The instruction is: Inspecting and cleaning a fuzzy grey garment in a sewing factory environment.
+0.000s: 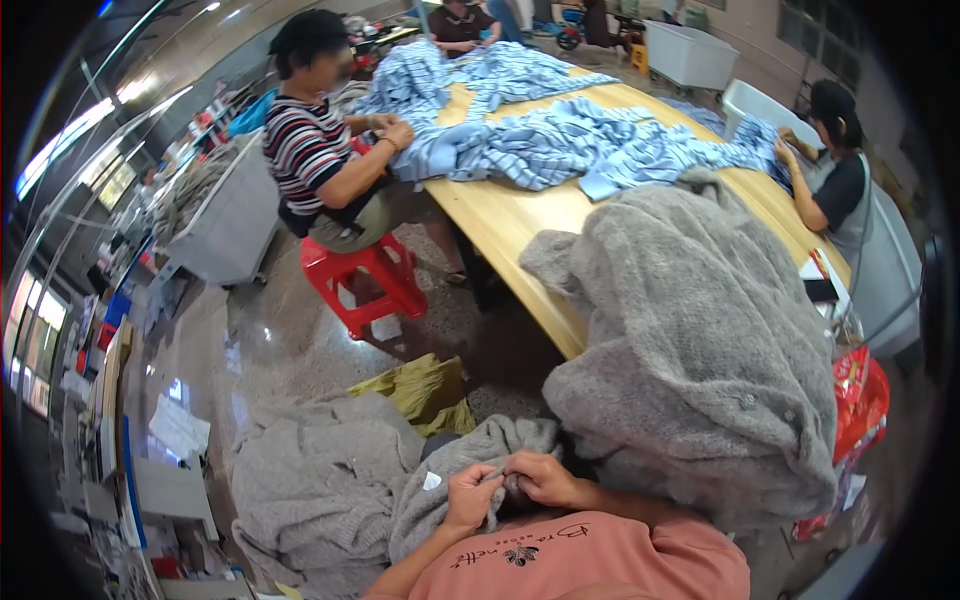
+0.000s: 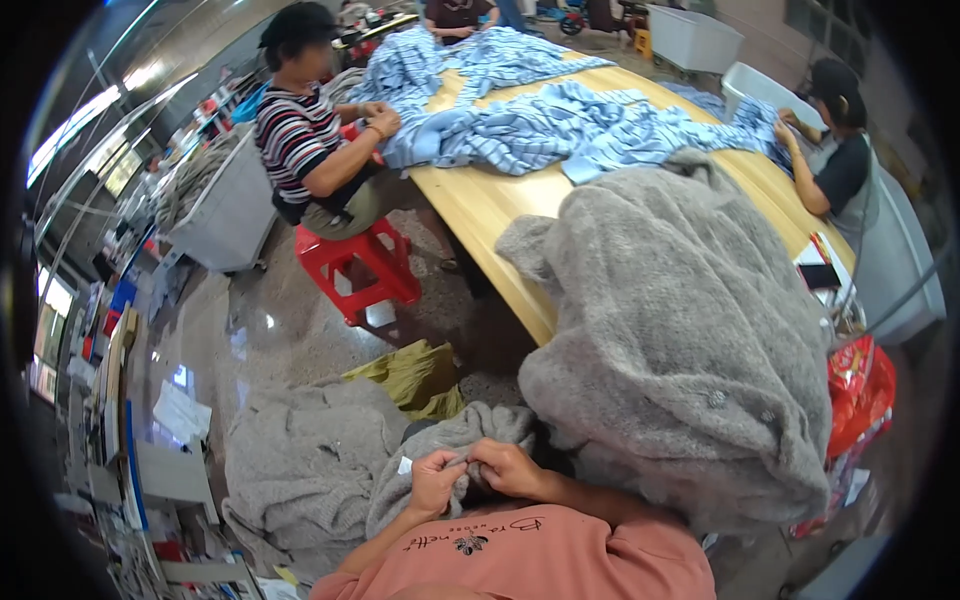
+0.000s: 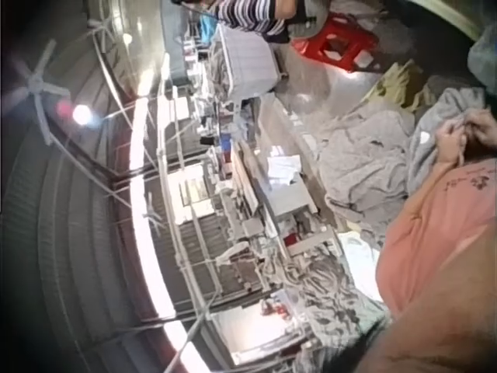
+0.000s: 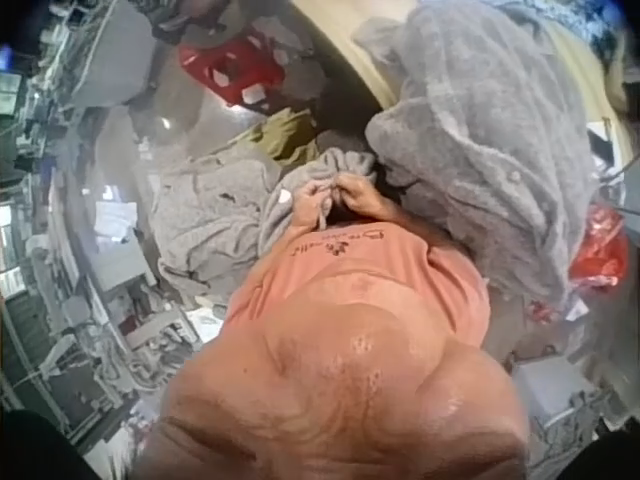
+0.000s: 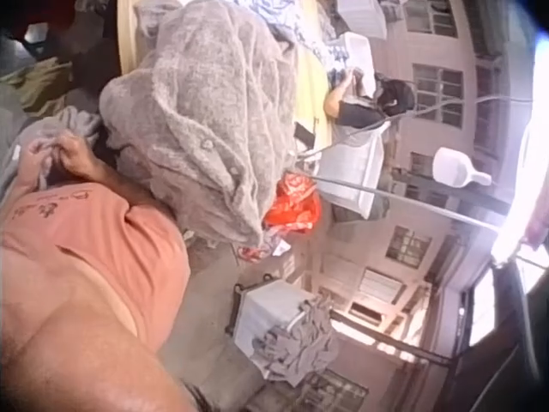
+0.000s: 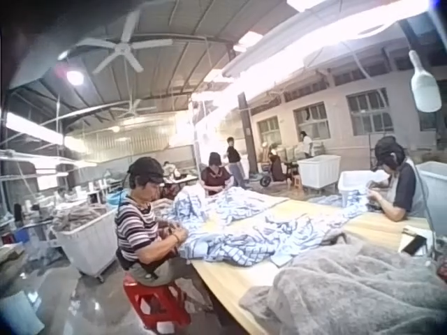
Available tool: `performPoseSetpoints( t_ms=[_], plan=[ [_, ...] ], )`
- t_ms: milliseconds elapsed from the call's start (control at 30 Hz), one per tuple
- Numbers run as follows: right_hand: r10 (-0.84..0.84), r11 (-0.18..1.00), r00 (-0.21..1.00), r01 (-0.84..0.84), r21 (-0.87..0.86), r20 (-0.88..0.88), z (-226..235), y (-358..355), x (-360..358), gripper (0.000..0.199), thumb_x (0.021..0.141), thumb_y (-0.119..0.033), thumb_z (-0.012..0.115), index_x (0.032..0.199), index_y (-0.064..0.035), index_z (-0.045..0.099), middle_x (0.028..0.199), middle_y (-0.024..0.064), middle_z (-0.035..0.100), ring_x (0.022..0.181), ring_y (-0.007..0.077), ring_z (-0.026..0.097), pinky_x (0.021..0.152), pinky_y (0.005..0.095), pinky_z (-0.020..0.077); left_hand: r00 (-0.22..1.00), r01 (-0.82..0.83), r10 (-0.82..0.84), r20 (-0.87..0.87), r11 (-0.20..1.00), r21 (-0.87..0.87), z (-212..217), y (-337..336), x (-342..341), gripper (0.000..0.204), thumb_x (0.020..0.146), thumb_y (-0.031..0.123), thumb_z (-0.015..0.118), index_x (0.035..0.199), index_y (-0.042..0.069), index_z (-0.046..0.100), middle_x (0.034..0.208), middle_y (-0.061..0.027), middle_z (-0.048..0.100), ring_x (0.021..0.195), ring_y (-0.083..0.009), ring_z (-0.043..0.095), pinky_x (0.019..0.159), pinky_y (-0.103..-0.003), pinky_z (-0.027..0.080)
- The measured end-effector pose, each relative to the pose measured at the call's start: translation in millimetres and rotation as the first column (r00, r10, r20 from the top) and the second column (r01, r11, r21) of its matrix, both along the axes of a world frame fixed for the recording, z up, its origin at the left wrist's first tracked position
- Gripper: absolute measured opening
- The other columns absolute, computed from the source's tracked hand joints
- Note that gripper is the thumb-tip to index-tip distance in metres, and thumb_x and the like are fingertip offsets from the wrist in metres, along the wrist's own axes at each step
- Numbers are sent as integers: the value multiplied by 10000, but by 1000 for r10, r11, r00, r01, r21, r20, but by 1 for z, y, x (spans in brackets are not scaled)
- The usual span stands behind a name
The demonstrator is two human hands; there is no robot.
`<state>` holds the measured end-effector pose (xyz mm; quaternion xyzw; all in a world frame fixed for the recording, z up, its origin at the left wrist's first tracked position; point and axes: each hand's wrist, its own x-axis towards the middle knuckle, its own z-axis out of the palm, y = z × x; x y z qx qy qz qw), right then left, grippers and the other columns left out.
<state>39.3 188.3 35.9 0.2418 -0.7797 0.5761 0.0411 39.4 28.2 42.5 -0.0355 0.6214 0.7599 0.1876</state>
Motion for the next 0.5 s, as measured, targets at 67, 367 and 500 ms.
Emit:
performPoseSetpoints(
  t_ms=[67,367,500],
  plan=[
    [-37,999,996,37,0,80,2,1,2,213,644,63,497,842,-9,529,822,143,567,724,287,575,631,314,453,999,-15,9,-50,993,-114,0,-5,2,77,726,-28,585,801,-31,603,706,8,573,625,-35,483,554,-175,392],
    [-30,995,945,-3,101,325,3,4,9,151,691,-40,487,835,-33,533,749,171,555,710,332,556,588,384,420,938,-26,-124,-324,906,-423,-4,-1,5,66,693,-13,595,755,4,609,653,-47,588,565,-66,495,507,-214,398],
    [-65,991,950,25,131,307,-11,2,11,92,685,-70,501,770,-37,508,674,181,540,653,363,535,542,415,397,893,-78,-172,-415,850,-521,-8,2,2,45,697,-2,588,738,12,598,634,-69,583,541,-89,501,499,-231,398]
  ],
)
